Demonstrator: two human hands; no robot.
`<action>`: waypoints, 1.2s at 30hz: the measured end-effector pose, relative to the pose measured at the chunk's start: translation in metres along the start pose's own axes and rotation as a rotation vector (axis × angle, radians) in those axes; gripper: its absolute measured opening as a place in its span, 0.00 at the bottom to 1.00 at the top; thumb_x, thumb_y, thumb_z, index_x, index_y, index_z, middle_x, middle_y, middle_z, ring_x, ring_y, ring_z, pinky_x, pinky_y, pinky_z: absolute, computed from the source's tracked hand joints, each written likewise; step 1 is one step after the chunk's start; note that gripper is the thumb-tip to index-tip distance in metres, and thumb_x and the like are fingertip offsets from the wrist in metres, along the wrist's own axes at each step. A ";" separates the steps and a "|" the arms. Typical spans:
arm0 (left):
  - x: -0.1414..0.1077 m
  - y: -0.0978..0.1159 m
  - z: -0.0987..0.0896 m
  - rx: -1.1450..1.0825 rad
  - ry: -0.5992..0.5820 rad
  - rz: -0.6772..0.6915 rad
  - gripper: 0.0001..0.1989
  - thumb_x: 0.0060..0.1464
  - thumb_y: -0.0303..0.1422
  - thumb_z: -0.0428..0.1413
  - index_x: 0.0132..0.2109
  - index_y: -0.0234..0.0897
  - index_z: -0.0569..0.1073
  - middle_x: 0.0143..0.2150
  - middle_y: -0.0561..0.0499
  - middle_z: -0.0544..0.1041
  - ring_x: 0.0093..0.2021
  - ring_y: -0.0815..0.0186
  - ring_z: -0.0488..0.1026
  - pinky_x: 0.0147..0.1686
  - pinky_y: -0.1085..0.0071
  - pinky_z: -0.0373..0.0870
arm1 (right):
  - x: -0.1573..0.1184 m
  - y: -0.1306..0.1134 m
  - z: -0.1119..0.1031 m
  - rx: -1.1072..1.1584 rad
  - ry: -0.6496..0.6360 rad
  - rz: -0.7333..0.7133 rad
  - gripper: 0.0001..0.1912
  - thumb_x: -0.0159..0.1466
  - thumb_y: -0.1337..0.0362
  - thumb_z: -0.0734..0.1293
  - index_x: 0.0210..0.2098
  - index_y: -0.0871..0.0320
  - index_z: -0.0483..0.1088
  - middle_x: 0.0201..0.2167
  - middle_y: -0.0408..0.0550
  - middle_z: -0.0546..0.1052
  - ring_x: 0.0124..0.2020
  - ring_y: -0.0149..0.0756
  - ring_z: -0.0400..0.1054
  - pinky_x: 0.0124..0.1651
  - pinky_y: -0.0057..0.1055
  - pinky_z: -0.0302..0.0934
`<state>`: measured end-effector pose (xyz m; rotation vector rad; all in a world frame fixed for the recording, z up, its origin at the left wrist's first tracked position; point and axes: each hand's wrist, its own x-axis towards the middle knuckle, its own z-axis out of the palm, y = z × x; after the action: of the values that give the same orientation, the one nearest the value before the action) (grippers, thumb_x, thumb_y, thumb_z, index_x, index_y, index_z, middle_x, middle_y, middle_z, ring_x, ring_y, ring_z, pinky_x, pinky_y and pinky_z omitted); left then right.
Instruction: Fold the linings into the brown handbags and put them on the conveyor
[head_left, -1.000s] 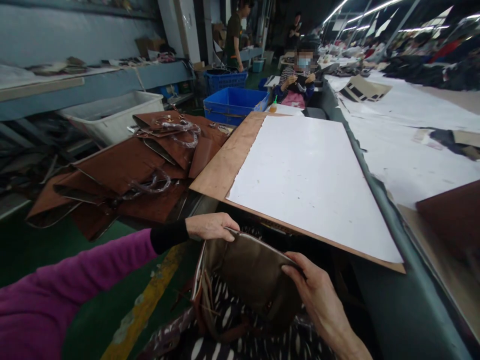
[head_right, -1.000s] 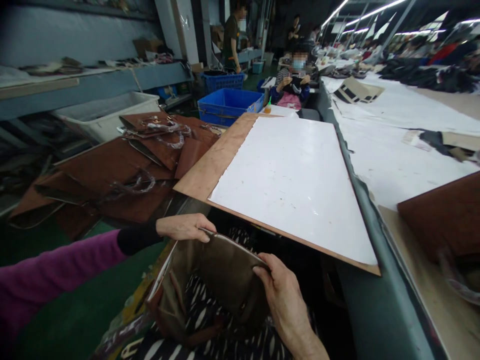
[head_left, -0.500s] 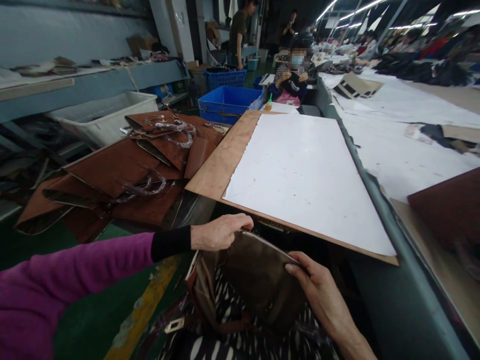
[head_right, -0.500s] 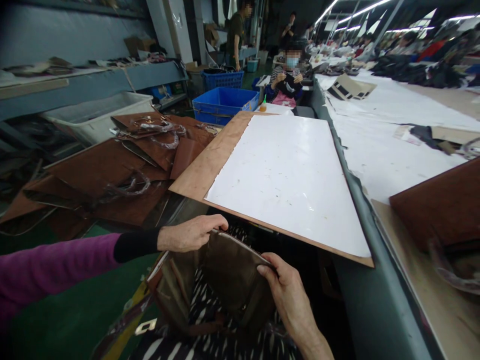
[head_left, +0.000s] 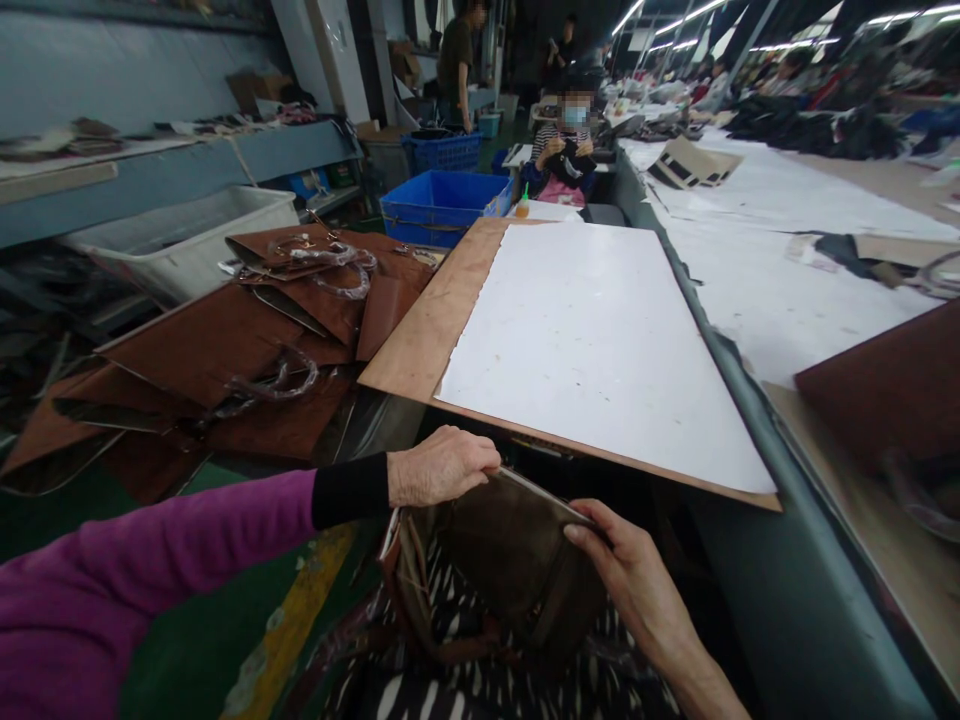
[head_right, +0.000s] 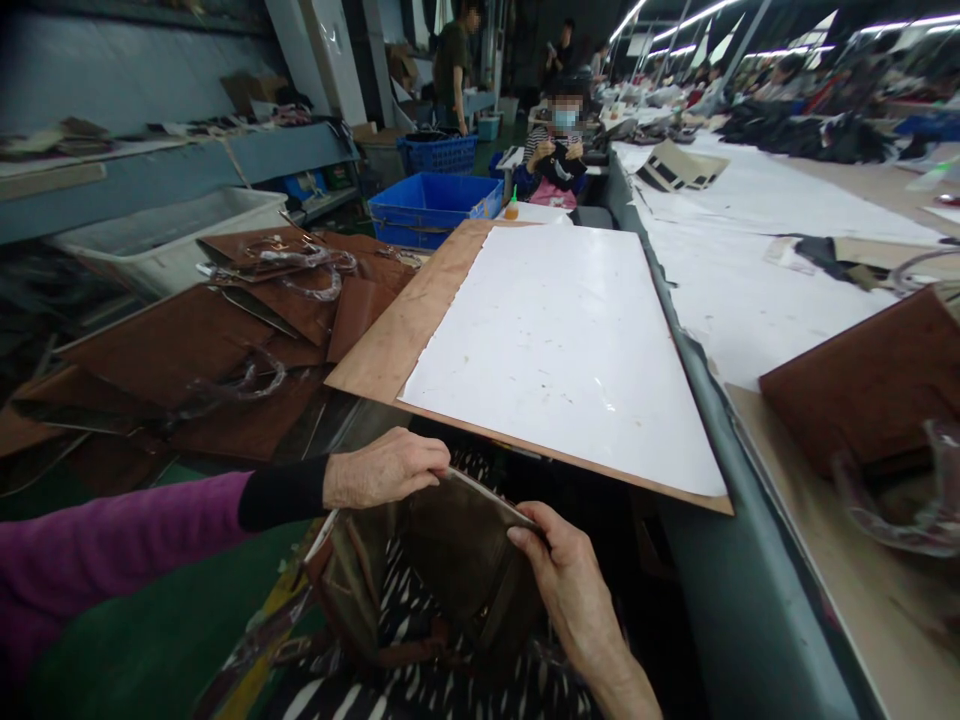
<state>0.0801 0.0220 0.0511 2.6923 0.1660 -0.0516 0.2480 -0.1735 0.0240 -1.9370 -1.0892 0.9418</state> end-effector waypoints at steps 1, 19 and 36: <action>0.001 0.000 0.000 0.003 0.004 0.000 0.04 0.52 0.25 0.51 0.35 0.36 0.69 0.36 0.52 0.71 0.35 0.67 0.68 0.33 0.75 0.58 | 0.000 0.000 0.000 -0.003 0.002 -0.005 0.10 0.60 0.58 0.60 0.36 0.55 0.68 0.30 0.43 0.74 0.33 0.37 0.67 0.35 0.27 0.60; 0.013 -0.003 0.005 -0.108 0.061 -0.165 0.04 0.48 0.24 0.49 0.29 0.33 0.68 0.28 0.51 0.71 0.30 0.67 0.65 0.32 0.74 0.57 | 0.001 -0.004 0.008 -0.005 0.123 -0.050 0.09 0.60 0.58 0.60 0.35 0.55 0.68 0.30 0.44 0.73 0.33 0.36 0.66 0.35 0.29 0.60; 0.017 -0.002 0.007 -0.215 0.088 -0.298 0.04 0.41 0.24 0.49 0.24 0.33 0.68 0.23 0.53 0.68 0.26 0.69 0.62 0.28 0.74 0.53 | 0.012 -0.012 0.010 0.063 0.188 0.025 0.09 0.56 0.59 0.63 0.30 0.56 0.72 0.27 0.43 0.72 0.31 0.36 0.66 0.32 0.29 0.58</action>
<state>0.0970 0.0228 0.0427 2.4363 0.5658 -0.0055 0.2393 -0.1551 0.0263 -1.9477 -0.9192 0.7804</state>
